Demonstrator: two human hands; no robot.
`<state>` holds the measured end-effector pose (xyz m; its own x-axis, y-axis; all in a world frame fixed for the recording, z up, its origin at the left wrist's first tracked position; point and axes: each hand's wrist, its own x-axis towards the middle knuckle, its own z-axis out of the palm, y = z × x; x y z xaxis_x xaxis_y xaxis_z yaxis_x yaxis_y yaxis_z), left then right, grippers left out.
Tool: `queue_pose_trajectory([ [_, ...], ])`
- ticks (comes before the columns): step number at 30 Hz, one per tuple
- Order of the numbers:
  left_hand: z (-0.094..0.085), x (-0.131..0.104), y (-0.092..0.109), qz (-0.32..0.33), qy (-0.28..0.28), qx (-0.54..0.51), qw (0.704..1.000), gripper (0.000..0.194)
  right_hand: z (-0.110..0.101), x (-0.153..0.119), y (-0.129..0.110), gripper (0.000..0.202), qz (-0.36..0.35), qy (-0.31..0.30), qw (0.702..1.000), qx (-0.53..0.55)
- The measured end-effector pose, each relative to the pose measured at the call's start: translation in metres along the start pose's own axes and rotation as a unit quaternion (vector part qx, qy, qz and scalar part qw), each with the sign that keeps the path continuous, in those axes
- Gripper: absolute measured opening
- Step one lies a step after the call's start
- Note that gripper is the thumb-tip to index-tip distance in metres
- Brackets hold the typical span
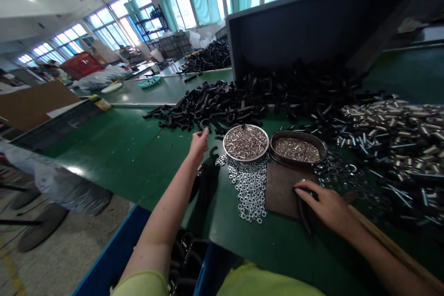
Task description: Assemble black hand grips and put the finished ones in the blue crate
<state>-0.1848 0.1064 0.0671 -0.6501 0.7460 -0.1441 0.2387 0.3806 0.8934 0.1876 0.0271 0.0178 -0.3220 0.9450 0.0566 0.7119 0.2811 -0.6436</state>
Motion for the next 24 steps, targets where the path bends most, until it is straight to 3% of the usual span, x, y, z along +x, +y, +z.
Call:
queue_pose_trajectory([
  [3,0.001,-0.063,-0.005,0.020,-0.060,-0.098,0.993,0.024,-0.005,-0.007,-0.017,0.027,-0.006,0.014,0.996,0.086],
  [5,0.007,-0.109,-0.010,0.002,-0.176,-0.272,0.946,0.019,-0.007,-0.014,-0.032,0.029,0.000,0.019,0.988,0.153],
  [8,0.022,-0.175,-0.017,-0.044,-0.371,-0.351,0.858,0.029,-0.010,-0.026,-0.055,0.029,0.006,0.051,0.970,0.238],
  [11,0.037,-0.221,-0.023,-0.078,-0.447,-0.337,0.825,0.035,-0.013,-0.037,-0.070,0.026,-0.005,0.097,0.960,0.261],
  [15,0.051,-0.248,-0.024,-0.076,-0.457,-0.309,0.831,0.048,-0.015,-0.045,-0.075,0.021,-0.030,0.157,0.961,0.226],
  [20,0.054,-0.255,-0.016,-0.037,-0.469,-0.225,0.853,0.057,-0.014,-0.052,-0.074,0.017,-0.071,0.153,0.969,0.182],
  [24,0.056,-0.259,-0.015,-0.049,-0.462,-0.236,0.854,0.057,-0.020,-0.056,-0.076,0.017,-0.059,0.191,0.964,0.175],
])
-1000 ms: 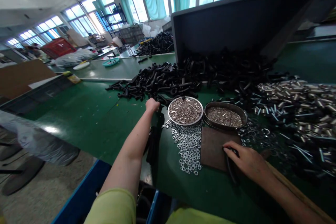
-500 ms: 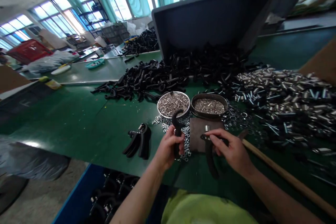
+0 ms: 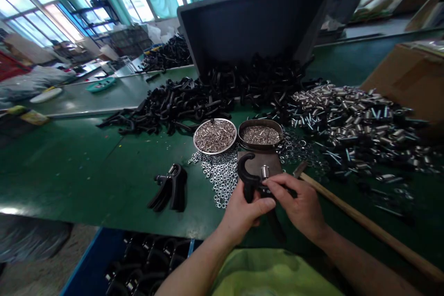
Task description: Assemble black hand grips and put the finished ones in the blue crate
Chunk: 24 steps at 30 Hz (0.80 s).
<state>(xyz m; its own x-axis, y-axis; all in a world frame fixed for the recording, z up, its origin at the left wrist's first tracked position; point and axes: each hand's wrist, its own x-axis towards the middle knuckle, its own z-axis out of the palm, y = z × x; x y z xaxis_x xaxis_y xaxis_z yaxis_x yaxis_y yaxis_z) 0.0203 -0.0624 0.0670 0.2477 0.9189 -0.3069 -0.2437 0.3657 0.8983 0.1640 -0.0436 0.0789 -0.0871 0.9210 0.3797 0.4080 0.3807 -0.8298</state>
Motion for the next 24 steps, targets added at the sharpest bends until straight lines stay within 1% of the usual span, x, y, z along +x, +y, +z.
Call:
queue_pose_trajectory([
  [2,0.001,0.000,-0.001,0.005,0.005,-0.008,1.000,0.056,-0.003,0.001,-0.002,0.018,-0.001,0.021,1.000,-0.007],
  [6,0.005,-0.001,-0.001,0.012,0.013,0.001,1.000,0.054,-0.004,0.003,-0.005,0.017,-0.006,0.035,0.999,-0.016],
  [7,0.006,-0.001,0.000,0.027,0.024,0.013,0.999,0.053,-0.004,0.003,-0.005,0.017,-0.007,0.040,0.999,-0.019],
  [10,0.009,-0.001,0.000,0.103,0.067,0.068,0.990,0.047,-0.001,0.002,-0.006,0.016,-0.017,0.063,0.997,-0.033],
  [12,0.009,0.001,-0.001,0.128,0.078,0.105,0.983,0.044,0.000,0.001,-0.006,0.016,-0.031,0.074,0.996,-0.042],
  [15,0.009,0.003,-0.004,0.121,0.073,0.133,0.981,0.046,0.001,0.000,-0.006,0.017,-0.044,0.079,0.995,-0.053],
  [17,0.010,0.003,-0.007,0.120,0.070,0.129,0.982,0.048,0.002,-0.001,-0.005,0.017,-0.043,0.081,0.994,-0.060],
  [21,0.015,0.002,-0.014,0.127,0.079,0.102,0.983,0.038,0.006,-0.003,-0.002,0.018,-0.054,0.107,0.990,-0.080],
  [23,0.013,0.002,-0.015,0.111,0.079,0.097,0.986,0.035,0.006,0.001,0.000,0.018,-0.061,0.092,0.990,-0.083],
  [24,0.010,0.003,-0.014,0.089,0.067,0.093,0.989,0.035,0.005,0.004,0.001,0.018,-0.062,0.069,0.992,-0.081],
])
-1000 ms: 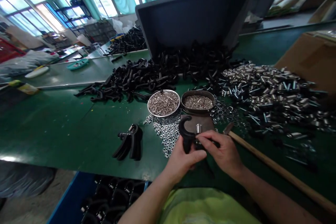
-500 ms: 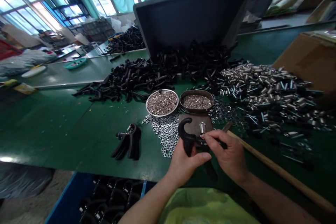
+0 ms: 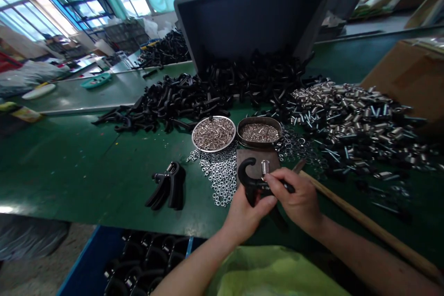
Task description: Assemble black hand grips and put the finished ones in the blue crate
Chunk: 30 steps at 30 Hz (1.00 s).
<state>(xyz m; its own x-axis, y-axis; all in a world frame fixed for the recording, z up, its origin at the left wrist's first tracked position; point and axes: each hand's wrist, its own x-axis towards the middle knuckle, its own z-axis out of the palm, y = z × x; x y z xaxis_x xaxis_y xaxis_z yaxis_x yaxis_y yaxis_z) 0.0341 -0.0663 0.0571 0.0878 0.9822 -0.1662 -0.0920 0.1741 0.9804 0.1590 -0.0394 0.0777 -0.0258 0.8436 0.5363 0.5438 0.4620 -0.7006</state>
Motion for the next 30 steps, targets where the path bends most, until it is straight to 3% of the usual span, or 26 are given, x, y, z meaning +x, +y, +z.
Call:
queue_pose_trajectory([
  [4,-0.015,0.010,0.007,-0.098,-0.081,-0.094,0.987,0.043,-0.007,0.017,0.005,0.017,-0.034,-0.149,0.987,0.056],
  [6,-0.021,0.016,0.010,-0.104,-0.075,-0.140,0.982,0.045,-0.011,0.021,0.008,0.017,-0.070,-0.202,0.973,0.083],
  [8,-0.026,0.020,0.012,-0.085,-0.041,-0.123,0.988,0.043,-0.012,0.020,0.015,0.020,-0.065,-0.212,0.972,0.079],
  [11,-0.032,0.022,0.012,-0.010,0.032,0.006,0.999,0.052,-0.005,0.014,0.030,0.029,0.087,-0.250,0.961,0.073],
  [13,-0.035,0.022,0.012,0.043,0.051,0.106,0.992,0.070,0.003,0.014,0.041,0.042,0.201,-0.335,0.912,0.121],
  [15,-0.037,0.021,0.010,0.068,0.018,0.170,0.983,0.087,0.012,0.017,0.046,0.047,0.240,-0.404,0.863,0.185],
  [17,-0.035,0.021,0.005,0.073,-0.018,0.184,0.980,0.091,0.018,0.022,0.043,0.042,0.224,-0.404,0.859,0.222],
  [19,-0.032,0.021,-0.001,0.082,-0.012,0.148,0.986,0.088,0.021,0.024,0.034,0.032,0.198,-0.353,0.894,0.194],
  [22,-0.029,0.019,-0.011,0.090,0.017,0.073,0.993,0.083,0.021,0.023,0.020,0.022,0.155,-0.295,0.941,0.064],
  [27,-0.034,0.016,-0.017,0.095,-0.002,0.137,0.986,0.083,0.020,0.016,0.013,0.019,0.072,-0.330,0.940,-0.056],
  [30,-0.037,0.018,-0.017,0.103,-0.031,0.170,0.980,0.081,0.021,0.014,0.017,0.020,0.012,-0.357,0.924,-0.133],
])
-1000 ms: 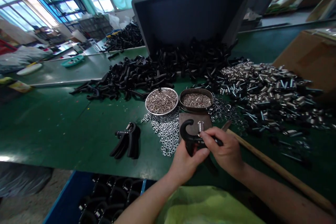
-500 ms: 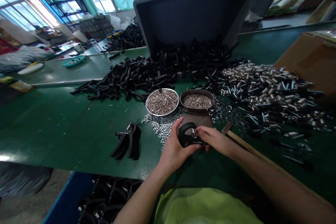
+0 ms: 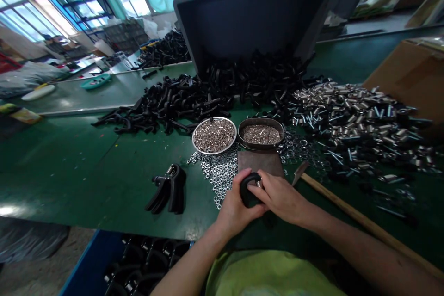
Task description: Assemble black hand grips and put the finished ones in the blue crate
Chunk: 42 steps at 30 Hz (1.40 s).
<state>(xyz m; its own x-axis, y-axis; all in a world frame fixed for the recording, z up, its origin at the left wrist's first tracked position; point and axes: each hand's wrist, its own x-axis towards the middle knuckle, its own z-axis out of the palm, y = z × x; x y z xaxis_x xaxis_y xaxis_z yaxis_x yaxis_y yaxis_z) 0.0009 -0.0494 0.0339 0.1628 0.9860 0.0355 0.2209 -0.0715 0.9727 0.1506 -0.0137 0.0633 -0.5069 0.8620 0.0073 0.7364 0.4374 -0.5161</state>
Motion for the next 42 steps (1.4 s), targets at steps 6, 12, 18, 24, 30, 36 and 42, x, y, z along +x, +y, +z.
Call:
queue_pose_trajectory([
  [6,0.000,0.027,-0.014,-0.029,-0.048,0.035,0.998,0.079,-0.004,0.020,0.024,0.032,0.003,-0.091,0.991,-0.098],
  [12,-0.043,0.079,-0.029,0.045,0.063,0.327,0.942,0.032,-0.014,0.076,0.036,0.029,0.016,-0.081,0.980,-0.184],
  [18,-0.092,0.121,-0.025,-0.052,0.107,0.513,0.850,0.019,0.002,0.154,0.012,0.024,-0.039,-0.012,0.980,-0.193],
  [24,-0.094,0.134,-0.027,-0.074,0.081,0.533,0.839,0.017,0.012,0.185,0.002,0.025,-0.052,-0.018,0.977,-0.204],
  [30,-0.095,0.133,-0.030,-0.063,0.079,0.536,0.838,0.017,0.011,0.182,0.009,0.019,-0.056,-0.027,0.981,-0.182],
  [36,-0.096,0.135,-0.027,-0.039,0.065,0.530,0.845,0.012,0.005,0.169,0.016,0.021,-0.057,-0.003,0.991,-0.125],
  [42,-0.095,0.135,-0.028,-0.020,0.096,0.502,0.859,0.016,-0.002,0.106,0.059,0.018,-0.029,-0.030,0.996,-0.085],
])
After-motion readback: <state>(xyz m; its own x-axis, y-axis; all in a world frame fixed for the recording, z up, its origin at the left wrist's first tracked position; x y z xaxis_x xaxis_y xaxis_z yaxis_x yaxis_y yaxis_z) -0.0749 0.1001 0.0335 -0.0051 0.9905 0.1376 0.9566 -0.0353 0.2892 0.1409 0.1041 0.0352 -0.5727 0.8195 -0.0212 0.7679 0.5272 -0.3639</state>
